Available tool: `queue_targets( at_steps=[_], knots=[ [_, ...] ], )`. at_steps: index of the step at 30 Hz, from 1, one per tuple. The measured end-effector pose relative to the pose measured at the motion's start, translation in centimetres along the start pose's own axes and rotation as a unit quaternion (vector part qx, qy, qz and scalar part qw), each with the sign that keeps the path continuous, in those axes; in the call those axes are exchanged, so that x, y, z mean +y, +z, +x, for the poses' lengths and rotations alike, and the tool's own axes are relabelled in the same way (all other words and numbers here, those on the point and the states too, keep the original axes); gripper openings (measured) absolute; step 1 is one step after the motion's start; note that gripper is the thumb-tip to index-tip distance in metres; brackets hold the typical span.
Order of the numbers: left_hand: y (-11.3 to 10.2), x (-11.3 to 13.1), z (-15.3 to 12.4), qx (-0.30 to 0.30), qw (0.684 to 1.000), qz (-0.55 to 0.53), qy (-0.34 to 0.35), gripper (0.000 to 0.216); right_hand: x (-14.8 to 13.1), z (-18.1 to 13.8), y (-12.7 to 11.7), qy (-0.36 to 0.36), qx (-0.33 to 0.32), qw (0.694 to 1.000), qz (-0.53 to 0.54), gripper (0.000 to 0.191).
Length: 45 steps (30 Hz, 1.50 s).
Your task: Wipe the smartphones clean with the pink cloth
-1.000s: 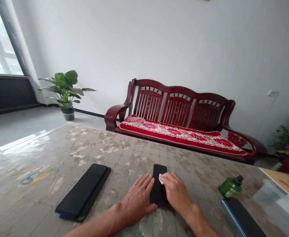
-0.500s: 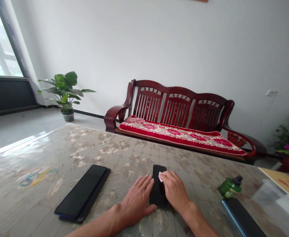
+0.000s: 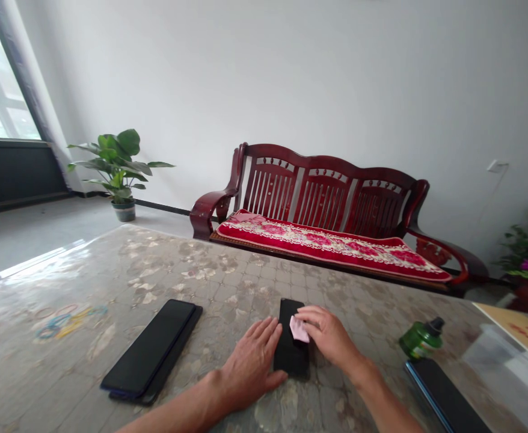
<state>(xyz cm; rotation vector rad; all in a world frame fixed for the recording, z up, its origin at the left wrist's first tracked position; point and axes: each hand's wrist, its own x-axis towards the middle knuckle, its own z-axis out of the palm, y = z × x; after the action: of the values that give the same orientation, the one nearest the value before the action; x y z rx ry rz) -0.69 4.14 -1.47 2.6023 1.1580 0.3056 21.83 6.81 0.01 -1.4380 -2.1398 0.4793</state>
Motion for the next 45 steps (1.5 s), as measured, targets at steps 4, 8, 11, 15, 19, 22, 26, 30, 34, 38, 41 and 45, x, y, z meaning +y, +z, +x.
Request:
queue_targets(
  at_steps=[4, 8, 11, 15, 19, 22, 26, 30, 34, 38, 41, 45],
  knots=[
    [-0.1, 0.0, 0.0, -0.009, 1.000, 0.002, -0.005, 0.076, 0.5, 0.8, -0.1, -0.055, -0.070, 0.996, 0.023, 0.037],
    [0.1, -0.1, 0.0, -0.003, 1.000, 0.011, 0.000, 0.075, 0.3, 1.2, -0.6, -0.057, -0.102, 0.993, -0.012, 0.041],
    [0.5, -0.3, 0.0, 0.010, 1.000, 0.007, 0.008, 0.075, 0.1, 1.2, -0.8, -0.033, -0.120, 0.992, -0.029, 0.040],
    [0.9, -0.6, -0.1, 0.022, 1.000, -0.002, 0.017, 0.075, 0.2, 1.0, -0.5, 0.014, -0.133, 0.991, 0.009, 0.026],
    [0.7, -0.5, 0.0, 0.018, 1.000, 0.003, 0.014, 0.076, 0.0, 0.8, -0.4, 0.040, -0.069, 0.997, 0.006, 0.021],
    [0.3, -0.3, 0.0, 0.003, 1.000, 0.014, 0.005, 0.076, -0.5, 0.6, -0.3, 0.030, 0.016, 0.999, -0.024, 0.018],
    [-0.1, 0.0, 0.0, -0.004, 1.000, 0.015, -0.001, 0.075, -0.7, -0.1, 0.8, -0.047, 0.124, 0.984, -0.115, 0.019],
    [-0.1, 0.0, 0.0, -0.007, 1.000, 0.005, -0.001, 0.075, -0.2, -0.9, 2.2, -0.108, 0.118, 0.968, -0.193, 0.022],
    [0.1, -0.1, 0.0, -0.001, 1.000, -0.014, -0.001, 0.076, -0.7, -1.4, 1.7, -0.107, 0.072, 0.964, -0.233, 0.045],
    [0.2, -0.1, 0.1, -0.005, 1.000, -0.017, -0.004, 0.077, -1.9, -1.2, 0.7, -0.103, 0.008, 0.963, -0.251, 0.043],
    [0.4, -0.2, 0.0, 0.004, 1.000, -0.019, 0.000, 0.077, -2.2, -1.2, 0.6, -0.077, -0.004, 0.967, -0.243, 0.034],
    [0.6, -0.4, 0.0, 0.009, 1.000, -0.016, 0.002, 0.078, -1.6, -1.7, 1.3, -0.057, 0.021, 0.975, -0.215, 0.036]
  ],
)
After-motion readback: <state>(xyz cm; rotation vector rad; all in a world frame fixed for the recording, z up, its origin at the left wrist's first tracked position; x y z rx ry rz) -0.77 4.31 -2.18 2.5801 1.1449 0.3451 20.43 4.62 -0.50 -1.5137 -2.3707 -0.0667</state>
